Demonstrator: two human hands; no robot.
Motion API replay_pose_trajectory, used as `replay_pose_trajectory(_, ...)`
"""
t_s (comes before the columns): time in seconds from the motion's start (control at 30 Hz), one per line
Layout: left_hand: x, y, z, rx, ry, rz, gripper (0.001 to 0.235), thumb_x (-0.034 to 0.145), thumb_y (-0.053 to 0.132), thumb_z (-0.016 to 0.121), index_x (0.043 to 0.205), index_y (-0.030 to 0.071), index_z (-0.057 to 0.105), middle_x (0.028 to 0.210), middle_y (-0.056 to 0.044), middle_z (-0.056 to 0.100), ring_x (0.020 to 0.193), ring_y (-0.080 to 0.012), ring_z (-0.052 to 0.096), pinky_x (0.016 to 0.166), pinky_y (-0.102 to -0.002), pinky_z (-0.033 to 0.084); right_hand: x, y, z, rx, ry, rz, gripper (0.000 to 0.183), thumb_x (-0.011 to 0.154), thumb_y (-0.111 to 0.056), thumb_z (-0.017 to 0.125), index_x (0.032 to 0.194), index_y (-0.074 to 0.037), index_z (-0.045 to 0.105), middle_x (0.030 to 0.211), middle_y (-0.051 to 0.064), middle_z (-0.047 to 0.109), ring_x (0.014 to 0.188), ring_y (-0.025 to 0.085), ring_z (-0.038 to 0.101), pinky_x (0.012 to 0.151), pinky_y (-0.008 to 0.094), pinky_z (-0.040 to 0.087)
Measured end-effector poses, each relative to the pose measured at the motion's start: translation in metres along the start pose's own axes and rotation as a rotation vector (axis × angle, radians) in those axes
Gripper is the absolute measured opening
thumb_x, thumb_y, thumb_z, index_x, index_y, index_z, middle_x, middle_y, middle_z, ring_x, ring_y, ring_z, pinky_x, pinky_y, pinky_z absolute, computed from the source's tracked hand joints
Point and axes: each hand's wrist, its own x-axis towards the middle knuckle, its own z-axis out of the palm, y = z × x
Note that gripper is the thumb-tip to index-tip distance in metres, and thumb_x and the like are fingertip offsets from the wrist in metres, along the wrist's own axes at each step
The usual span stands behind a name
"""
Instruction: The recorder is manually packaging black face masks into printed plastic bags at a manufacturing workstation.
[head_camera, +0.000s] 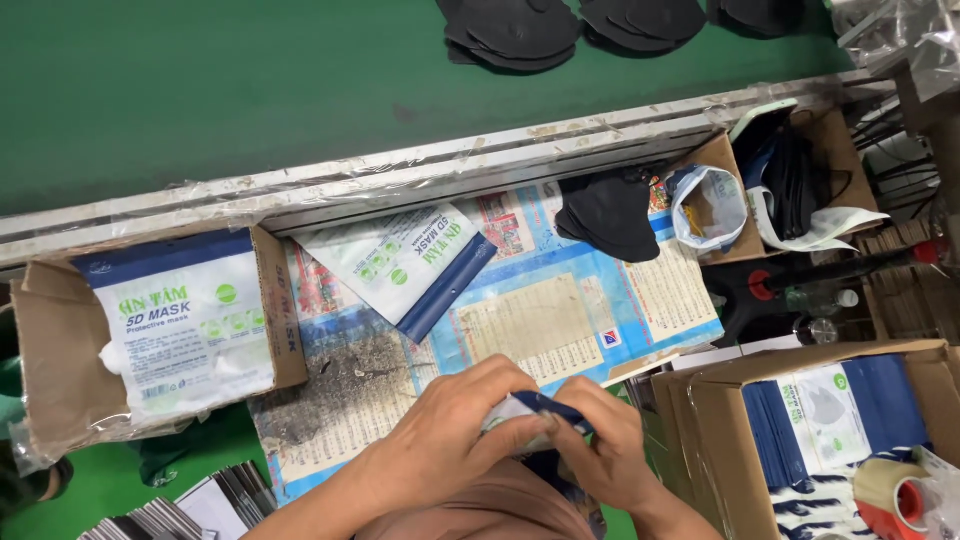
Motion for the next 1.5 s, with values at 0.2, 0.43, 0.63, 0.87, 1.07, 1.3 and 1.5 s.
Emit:
replay_pose_trajectory(0.2, -0.022, -0.018, 0.028, 0.109, 0.102, 0.100, 0.008, 0.094, 0.006, 0.070, 0.091, 0.002, 0.064, 0.082, -0.011, 0.062, 0.071, -0.0299, 0.066, 0.060, -0.039, 0.052, -0.011, 0.004, 0.012, 0.056, -0.095, 0.048, 0.007, 0.092, -0.006, 0.074, 0.092, 0.000, 0.070, 0.077, 0.007, 0.064, 0.065, 0.018, 0.060, 0.056, 0.029, 0.046)
replay_pose_trajectory(0.43, -0.025, -0.023, 0.012, 0.149, 0.247, 0.131, 0.008, 0.092, 0.005, 0.071, 0.092, 0.000, 0.066, 0.082, -0.012, 0.066, 0.067, -0.0267, 0.067, 0.058, -0.037, 0.052, -0.019, 0.012, 0.002, 0.100, -0.103, 0.119, 0.010, 0.091, -0.008, 0.071, 0.093, 0.002, 0.069, 0.080, 0.008, 0.065, 0.064, 0.018, 0.061, 0.056, 0.029, 0.048)
replay_pose_trajectory(0.63, -0.017, -0.023, 0.007, -0.075, 0.025, -0.007, 0.010, 0.090, 0.007, 0.075, 0.093, 0.000, 0.068, 0.085, -0.011, 0.067, 0.073, -0.0263, 0.071, 0.063, -0.036, 0.055, -0.022, 0.018, -0.001, 0.108, -0.064, 0.077, 0.009, 0.093, -0.006, 0.072, 0.095, 0.002, 0.070, 0.084, 0.006, 0.068, 0.070, 0.015, 0.063, 0.058, 0.028, 0.049)
replay_pose_trajectory(0.87, -0.022, -0.028, 0.016, 0.045, 0.152, 0.003, 0.010, 0.087, 0.006, 0.078, 0.087, 0.000, 0.070, 0.077, -0.012, 0.067, 0.066, -0.0252, 0.069, 0.058, -0.033, 0.053, -0.025, 0.028, -0.010, 0.067, -0.050, 0.158, 0.006, 0.087, -0.003, 0.073, 0.090, 0.002, 0.072, 0.079, 0.007, 0.070, 0.064, 0.015, 0.065, 0.055, 0.028, 0.050)
replay_pose_trajectory(1.07, -0.018, -0.025, -0.002, -0.006, 0.244, -0.083, 0.012, 0.084, 0.008, 0.080, 0.084, 0.000, 0.071, 0.077, -0.009, 0.071, 0.066, -0.0202, 0.072, 0.058, -0.030, 0.055, -0.030, 0.040, -0.015, 0.304, -0.037, 0.064, 0.012, 0.091, -0.004, 0.072, 0.085, 0.001, 0.064, 0.079, 0.008, 0.067, 0.075, 0.020, 0.069, 0.069, 0.034, 0.055)
replay_pose_trajectory(1.3, -0.036, -0.060, -0.096, 0.200, 0.953, -0.642, 0.026, 0.088, 0.010, 0.080, 0.107, -0.002, 0.068, 0.090, -0.008, 0.069, 0.080, -0.0201, 0.063, 0.072, -0.035, 0.052, 0.079, 0.065, 0.006, 0.417, -0.049, 0.234, 0.020, 0.097, -0.014, 0.059, 0.099, 0.002, 0.070, 0.095, 0.005, 0.070, 0.092, 0.016, 0.067, 0.084, 0.031, 0.054)
replay_pose_trajectory(1.5, -0.062, -0.107, -0.185, -0.555, 1.438, 0.058, 0.016, 0.109, 0.004, 0.065, 0.118, 0.000, 0.053, 0.125, -0.018, 0.066, 0.111, -0.0291, 0.073, 0.099, -0.048, 0.064, 0.279, 0.048, 0.098, -0.149, 0.046, -0.216, 0.074, 0.086, -0.035, 0.082, 0.146, -0.006, 0.049, 0.146, 0.019, 0.050, 0.133, 0.035, 0.050, 0.109, 0.046, 0.044)
